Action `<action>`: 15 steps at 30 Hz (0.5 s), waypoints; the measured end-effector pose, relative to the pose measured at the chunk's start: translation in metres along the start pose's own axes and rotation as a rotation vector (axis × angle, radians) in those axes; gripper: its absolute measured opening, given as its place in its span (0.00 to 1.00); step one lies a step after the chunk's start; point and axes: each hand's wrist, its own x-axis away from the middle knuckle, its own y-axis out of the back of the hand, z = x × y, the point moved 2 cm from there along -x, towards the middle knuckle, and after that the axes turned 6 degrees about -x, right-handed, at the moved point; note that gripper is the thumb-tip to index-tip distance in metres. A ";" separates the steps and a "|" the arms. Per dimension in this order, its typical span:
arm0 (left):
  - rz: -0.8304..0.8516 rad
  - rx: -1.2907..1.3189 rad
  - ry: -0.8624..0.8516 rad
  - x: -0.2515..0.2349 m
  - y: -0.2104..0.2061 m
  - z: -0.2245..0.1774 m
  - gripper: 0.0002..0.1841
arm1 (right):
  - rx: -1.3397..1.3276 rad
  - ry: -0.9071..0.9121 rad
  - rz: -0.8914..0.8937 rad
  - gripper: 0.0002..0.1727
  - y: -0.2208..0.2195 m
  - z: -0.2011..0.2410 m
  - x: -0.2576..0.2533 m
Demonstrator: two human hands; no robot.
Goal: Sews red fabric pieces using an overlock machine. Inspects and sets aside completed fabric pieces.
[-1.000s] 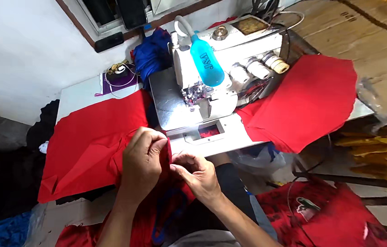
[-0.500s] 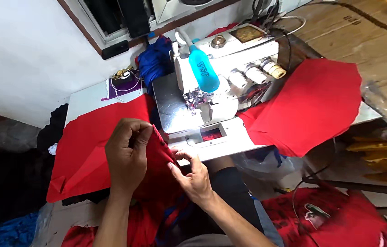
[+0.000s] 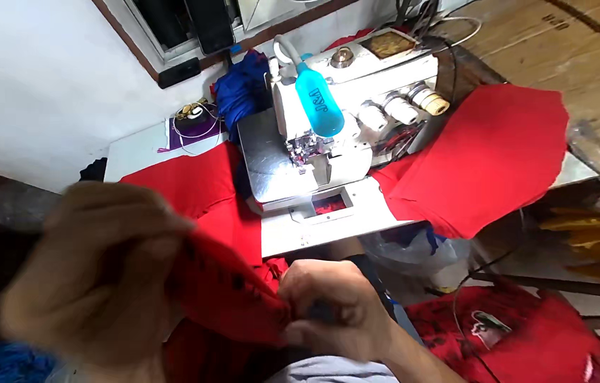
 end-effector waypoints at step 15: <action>0.096 0.119 0.329 0.040 -0.059 0.048 0.03 | 0.284 -0.113 -0.411 0.23 -0.006 -0.050 0.008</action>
